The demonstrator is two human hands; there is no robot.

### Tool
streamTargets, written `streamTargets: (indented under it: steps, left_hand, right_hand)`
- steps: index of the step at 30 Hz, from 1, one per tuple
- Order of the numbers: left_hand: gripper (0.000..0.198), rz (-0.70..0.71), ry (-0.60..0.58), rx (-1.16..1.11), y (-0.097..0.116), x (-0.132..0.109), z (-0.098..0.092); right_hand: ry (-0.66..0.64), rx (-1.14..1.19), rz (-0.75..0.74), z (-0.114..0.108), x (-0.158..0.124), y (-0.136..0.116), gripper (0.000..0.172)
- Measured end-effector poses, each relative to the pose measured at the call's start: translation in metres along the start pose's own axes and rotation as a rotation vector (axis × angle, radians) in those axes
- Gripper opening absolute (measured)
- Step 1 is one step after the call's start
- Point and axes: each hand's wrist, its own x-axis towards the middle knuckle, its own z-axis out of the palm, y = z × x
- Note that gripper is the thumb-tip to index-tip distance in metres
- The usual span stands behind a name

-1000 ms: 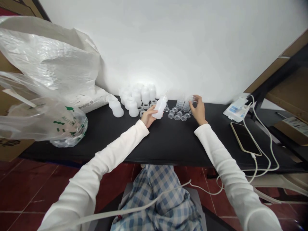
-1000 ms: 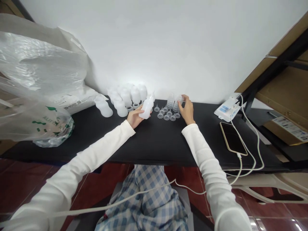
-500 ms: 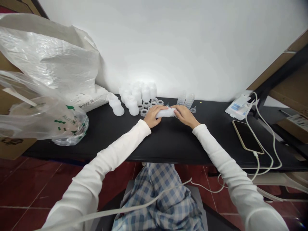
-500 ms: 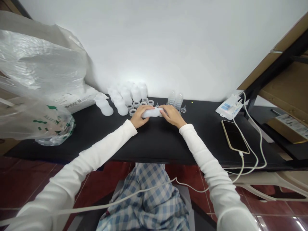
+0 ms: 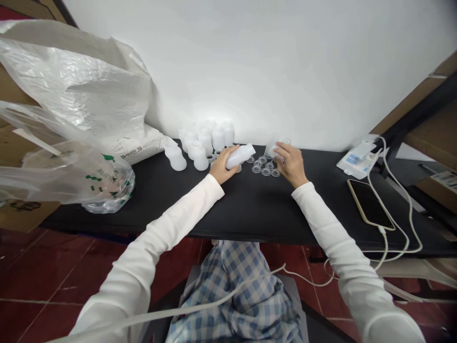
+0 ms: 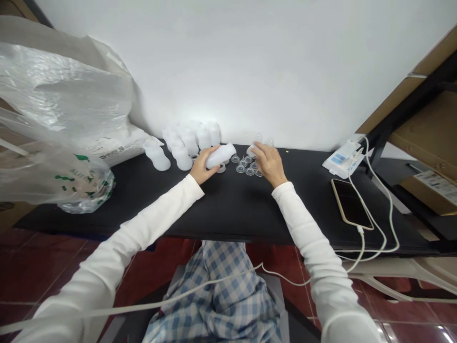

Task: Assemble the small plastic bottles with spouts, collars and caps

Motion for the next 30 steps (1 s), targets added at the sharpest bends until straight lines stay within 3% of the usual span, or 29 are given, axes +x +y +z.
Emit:
streamTargets:
  steps: [3, 7, 10, 14, 17, 22, 27, 30]
  left_hand:
    - [0.055, -0.027, 0.17, -0.068, -0.006, 0.004, 0.001]
    - [0.045, -0.181, 0.316, -0.267, -0.01, 0.012, 0.003]
    - [0.046, -0.221, 0.306, -0.309, -0.008, 0.021, 0.004]
    - [0.054, -0.188, 0.354, -0.106, -0.009, 0.045, 0.01]
    - [0.053, -0.222, 0.334, 0.031, -0.014, 0.072, 0.021]
    - [0.049, -0.274, 0.29, 0.044, -0.032, 0.109, 0.045]
    - [0.052, -0.35, 0.345, 0.04, -0.05, 0.12, 0.055]
    - [0.051, -0.38, 0.388, 0.089, -0.053, 0.123, 0.056]
  right_hand:
    - [0.147, -0.063, 0.082, -0.004, -0.002, 0.008, 0.026]
    - [0.118, -0.076, 0.158, -0.005, -0.001, 0.007, 0.046]
    - [0.09, -0.078, 0.165, -0.001, -0.001, 0.006, 0.055]
    - [0.08, -0.074, 0.163, 0.004, -0.002, 0.008, 0.056]
    - [0.082, -0.08, 0.17, 0.005, -0.002, 0.008, 0.055]
    - [0.082, -0.062, 0.195, 0.003, 0.0, 0.006, 0.058]
    - [0.094, 0.01, 0.22, 0.005, -0.002, 0.008, 0.062]
    - [0.123, 0.01, 0.206, 0.008, -0.003, 0.01, 0.056]
